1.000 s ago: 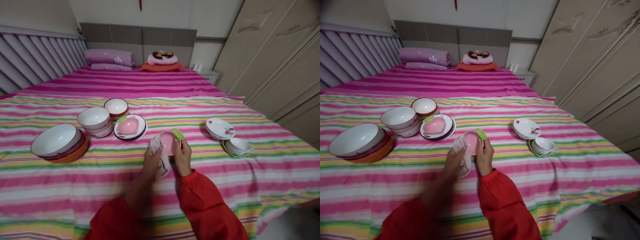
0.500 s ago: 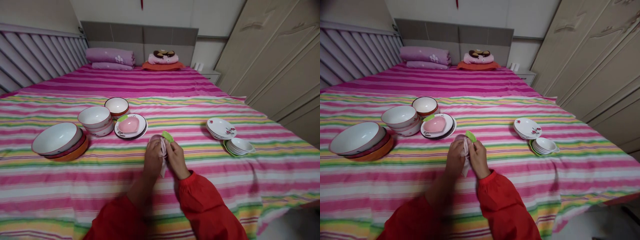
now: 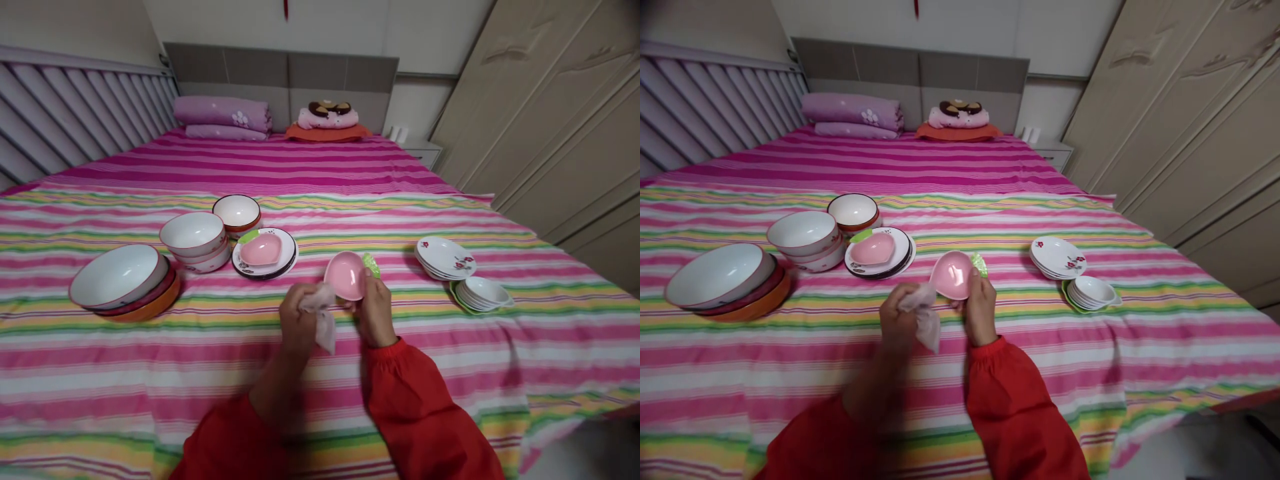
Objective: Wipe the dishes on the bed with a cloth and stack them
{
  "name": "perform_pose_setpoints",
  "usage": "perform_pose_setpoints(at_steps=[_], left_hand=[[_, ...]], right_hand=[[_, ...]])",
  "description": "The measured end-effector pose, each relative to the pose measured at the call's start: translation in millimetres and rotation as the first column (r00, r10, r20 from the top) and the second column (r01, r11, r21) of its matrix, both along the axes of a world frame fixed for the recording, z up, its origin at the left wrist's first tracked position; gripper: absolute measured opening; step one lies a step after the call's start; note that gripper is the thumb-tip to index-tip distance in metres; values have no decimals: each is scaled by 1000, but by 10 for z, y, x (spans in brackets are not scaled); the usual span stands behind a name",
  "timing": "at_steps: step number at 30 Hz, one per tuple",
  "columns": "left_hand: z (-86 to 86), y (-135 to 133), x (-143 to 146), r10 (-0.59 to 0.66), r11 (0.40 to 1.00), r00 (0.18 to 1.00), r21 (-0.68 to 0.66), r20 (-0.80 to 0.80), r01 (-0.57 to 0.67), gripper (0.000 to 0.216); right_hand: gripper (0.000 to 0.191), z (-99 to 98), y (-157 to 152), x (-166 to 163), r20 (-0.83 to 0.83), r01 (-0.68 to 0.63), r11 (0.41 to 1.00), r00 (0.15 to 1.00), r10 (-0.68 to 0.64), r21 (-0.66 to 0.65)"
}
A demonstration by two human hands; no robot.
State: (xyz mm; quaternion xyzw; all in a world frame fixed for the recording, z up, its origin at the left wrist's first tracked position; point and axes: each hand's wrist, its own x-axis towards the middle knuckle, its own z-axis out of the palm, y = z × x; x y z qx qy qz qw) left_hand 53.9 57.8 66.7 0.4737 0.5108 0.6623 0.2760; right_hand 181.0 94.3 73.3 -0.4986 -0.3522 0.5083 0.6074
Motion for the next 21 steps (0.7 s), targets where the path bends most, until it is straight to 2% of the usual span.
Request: perform_pose_setpoints(at_steps=[2, 4, 6, 9, 11, 13, 16, 18, 21], left_hand=[[17, 37, 0, 112, 982, 947, -182, 300, -59, 20], [50, 63, 28, 113, 966, 895, -260, 432, 4, 24], [85, 58, 70, 20, 974, 910, -215, 414, 77, 28], [119, 17, 104, -76, 987, 953, -111, 295, 113, 35], [133, 4, 94, -103, 981, 934, -122, 342, 153, 41], [150, 17, 72, -117, 948, 851, -198, 511, 249, 44], [180, 63, 73, -91, 865, 629, -252, 772, 434, 45], [194, 87, 116, -57, 834, 505, -237, 861, 499, 42], [176, 91, 235, -32, 803, 403, -217, 915, 555, 37]], right_hand=[[41, 8, 25, 26, -116, -40, 998, 993, 34, -55], [39, 1, 38, 36, -182, -108, 991, 979, 92, -77], [38, -21, 36, 23, -202, -177, 979, 967, 154, -100], [38, -64, 15, -20, -185, -245, 961, 958, 220, -129], [38, -82, 0, -46, -178, -285, 950, 949, 261, -125], [38, -83, -15, -67, -183, -335, 935, 933, 310, -119], [36, -64, -39, -94, -212, -367, 923, 917, 338, -115], [35, -50, -46, -107, -233, -322, 942, 927, 294, -93], [36, -48, -33, -104, -236, -201, 979, 954, 186, -42]])
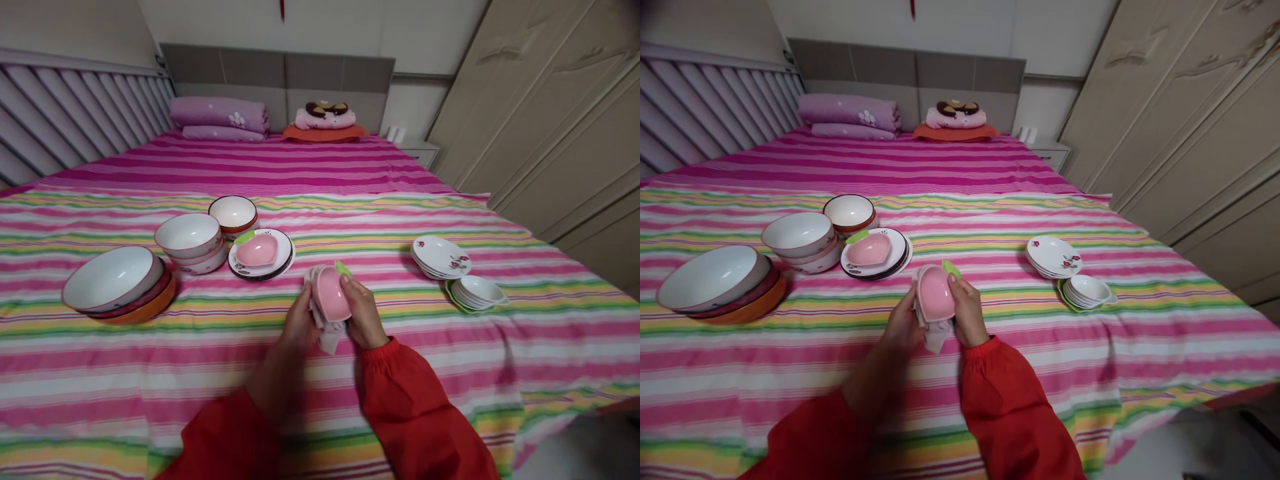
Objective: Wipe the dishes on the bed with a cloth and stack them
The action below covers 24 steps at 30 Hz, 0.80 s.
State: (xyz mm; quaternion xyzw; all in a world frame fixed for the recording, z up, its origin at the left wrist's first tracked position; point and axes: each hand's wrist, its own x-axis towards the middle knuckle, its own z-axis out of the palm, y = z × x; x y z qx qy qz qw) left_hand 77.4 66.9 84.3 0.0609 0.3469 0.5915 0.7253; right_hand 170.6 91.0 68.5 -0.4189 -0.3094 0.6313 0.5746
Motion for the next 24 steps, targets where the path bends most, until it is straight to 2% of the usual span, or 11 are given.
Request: perform_pose_setpoints(at_steps=[3, 6, 9, 12, 15, 18, 21, 24], left_hand=[[-65, -22, 120, -25, 1000, 999, 18, 39, 25, 30], [-125, -46, 149, -26, 992, 999, 123, 30, 22, 27], [-110, -55, 63, -2, 985, 1000, 172, -12, 4, 32], [-36, -48, -50, 61, 991, 997, 121, -52, -54, 33], [-5, -35, -73, 47, 997, 998, 69, -31, -45, 35], [-52, -28, 16, -32, 997, 999, 67, 0, 32, 41], [-108, -42, 134, -100, 982, 995, 165, 12, 97, 56], [-135, -72, 183, -77, 968, 995, 235, -68, 91, 71]], right_hand=[[40, -21, 41, 32, 36, 137, 989, 990, -139, 49], [45, -46, 90, 84, 110, 238, 966, 963, -248, 97], [49, -47, 124, 129, 183, 211, 969, 955, -232, 127], [50, -32, 131, 143, 246, 79, 985, 962, -115, 153], [50, -37, 122, 130, 320, 9, 980, 945, -74, 200], [48, -59, 120, 130, 337, 77, 973, 930, -150, 219], [47, -64, 127, 158, 389, 187, 949, 879, -277, 253], [47, -37, 124, 170, 474, 220, 911, 797, -374, 348]])
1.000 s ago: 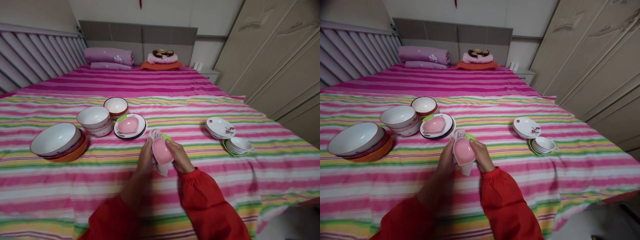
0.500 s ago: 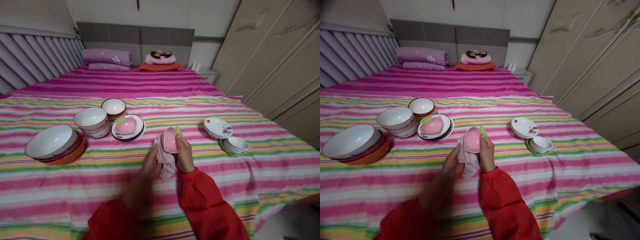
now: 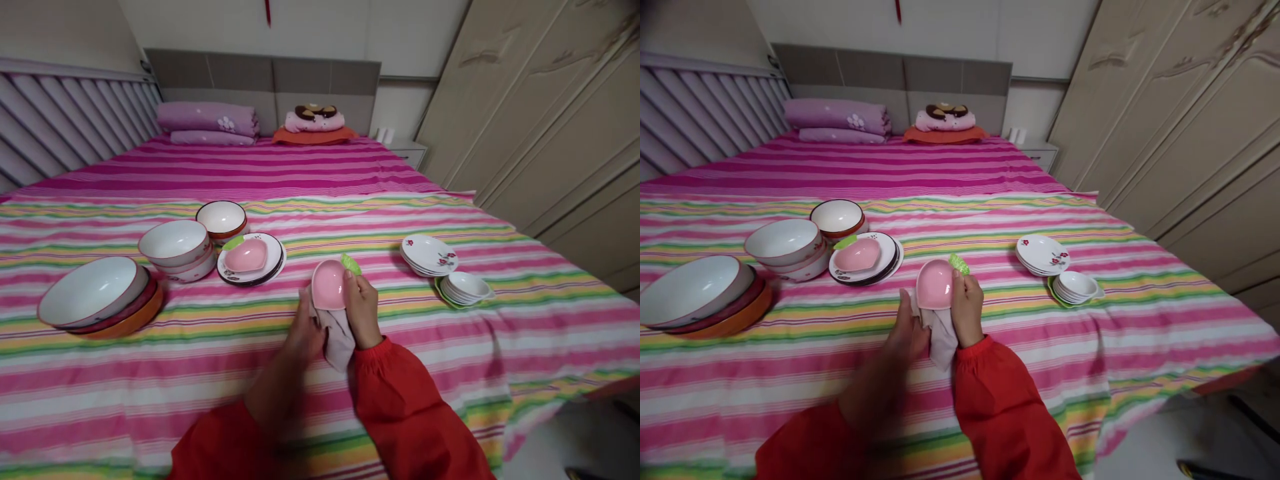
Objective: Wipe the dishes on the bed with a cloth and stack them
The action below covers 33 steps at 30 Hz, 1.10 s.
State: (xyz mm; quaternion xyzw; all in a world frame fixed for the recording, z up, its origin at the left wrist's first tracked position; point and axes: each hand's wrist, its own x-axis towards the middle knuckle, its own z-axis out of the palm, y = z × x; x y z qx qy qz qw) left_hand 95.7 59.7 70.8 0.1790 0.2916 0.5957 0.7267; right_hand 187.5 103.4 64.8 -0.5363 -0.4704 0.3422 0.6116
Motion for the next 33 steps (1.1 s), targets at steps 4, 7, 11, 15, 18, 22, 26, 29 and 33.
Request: perform_pose_setpoints(at_steps=[4, 7, 11, 15, 18, 22, 26, 29, 33], left_hand=[[-21, -17, -107, 131, 991, 955, 9, -265, -133, 63], [-7, -7, -241, 158, 980, 883, -38, -443, -195, 50], [71, -9, -328, 112, 981, 766, -51, -633, -185, 42], [105, -5, -343, 138, 978, 642, 0, -754, -210, 41], [73, 20, -385, 207, 960, 550, 60, -810, -272, 39], [27, 55, -449, 286, 929, 452, 130, -845, -345, 37], [44, 66, -455, 258, 932, 459, 95, -850, -349, 39], [95, 56, -433, 264, 925, 486, 77, -833, -371, 41], [162, 32, -422, 301, 912, 543, 69, -784, -405, 41]], right_hand=[[44, 68, -35, -43, -23, -107, 994, 994, 107, 24], [31, 138, -64, -54, -164, -262, 964, 953, 253, -34], [32, 218, -67, 30, -265, -312, 946, 923, 279, -90], [37, 242, -38, 140, -273, -341, 932, 915, 298, -125], [43, 235, -23, 170, -260, -410, 899, 895, 363, -157], [47, 205, -9, 169, -259, -434, 882, 887, 382, -185], [48, 155, 20, 181, -272, -469, 854, 872, 407, -226], [45, 116, 41, 184, -295, -494, 842, 855, 427, -215], [38, 88, 55, 191, -400, -451, 869, 848, 347, -202]])
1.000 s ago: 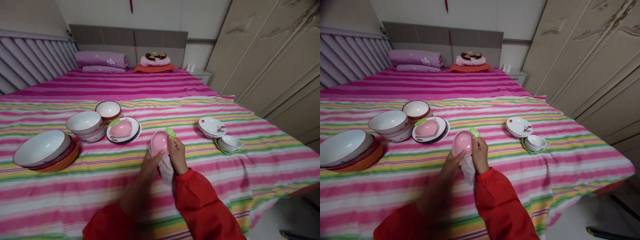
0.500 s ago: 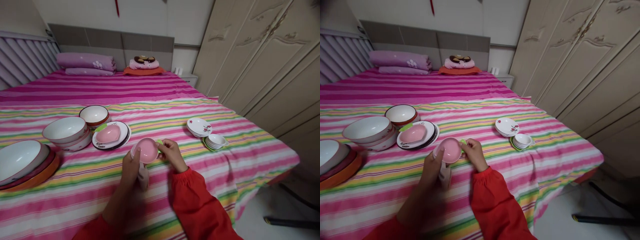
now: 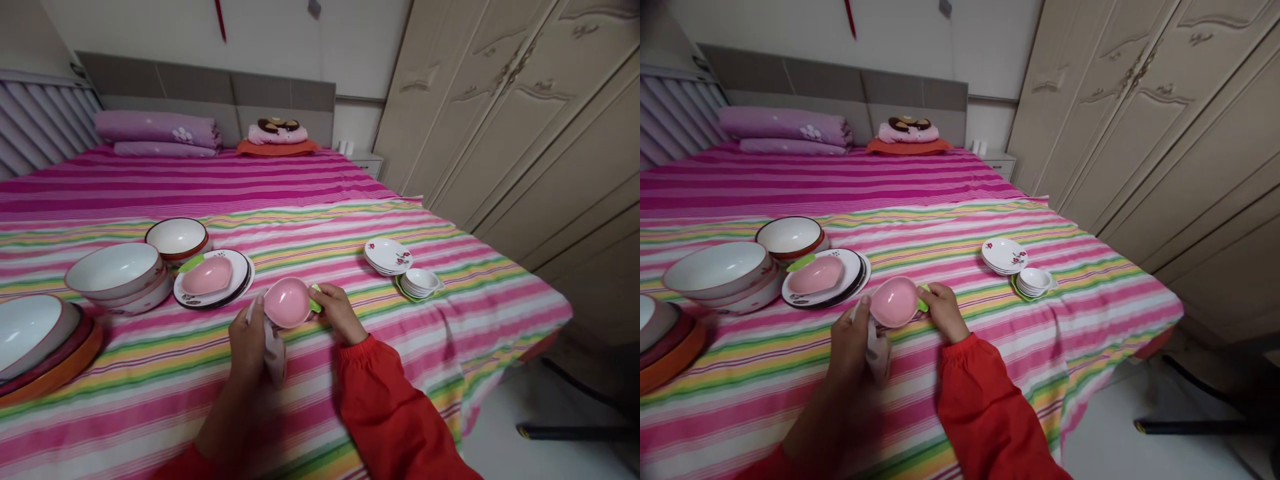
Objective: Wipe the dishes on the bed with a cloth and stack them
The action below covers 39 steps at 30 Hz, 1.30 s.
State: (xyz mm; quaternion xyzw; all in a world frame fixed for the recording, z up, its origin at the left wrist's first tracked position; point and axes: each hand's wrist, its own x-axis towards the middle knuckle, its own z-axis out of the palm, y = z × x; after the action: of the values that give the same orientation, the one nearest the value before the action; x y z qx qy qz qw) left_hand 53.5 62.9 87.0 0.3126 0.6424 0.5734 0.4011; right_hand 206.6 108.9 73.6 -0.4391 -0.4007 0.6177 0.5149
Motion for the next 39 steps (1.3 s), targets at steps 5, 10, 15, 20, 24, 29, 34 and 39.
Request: perform_pose_setpoints(at_steps=[5, 10, 15, 20, 24, 29, 34, 39], left_hand=[[-16, -20, -16, 6, 1000, 993, 12, 116, -8, 41], [-105, -25, 26, -101, 994, 963, -12, 251, 107, 54], [-134, -13, 61, -129, 991, 965, -16, 230, 136, 52], [-161, -8, 68, -130, 990, 954, -25, 270, 142, 55], [-183, -6, 75, -129, 990, 941, -19, 313, 142, 56], [-169, 2, 79, -120, 992, 944, -9, 306, 129, 53], [-224, 40, 99, -105, 994, 911, 13, 399, 108, 55], [-272, 89, 142, -70, 998, 853, 46, 517, 54, 48]], right_hand=[[34, -23, 100, 109, -142, 279, 960, 949, -280, -29], [34, -74, 351, 243, -266, 491, 871, 840, -473, 3], [30, -149, 635, 341, -359, 603, 797, 753, -551, 41], [25, -244, 883, 441, -369, 688, 725, 666, -648, -31], [21, -281, 973, 451, -368, 703, 706, 636, -678, -85], [15, -213, 928, 422, -373, 685, 713, 628, -683, -151], [18, -132, 716, 297, -309, 538, 827, 768, -561, -163], [32, 14, 363, -253, -26, 187, 982, 982, -187, 7]])
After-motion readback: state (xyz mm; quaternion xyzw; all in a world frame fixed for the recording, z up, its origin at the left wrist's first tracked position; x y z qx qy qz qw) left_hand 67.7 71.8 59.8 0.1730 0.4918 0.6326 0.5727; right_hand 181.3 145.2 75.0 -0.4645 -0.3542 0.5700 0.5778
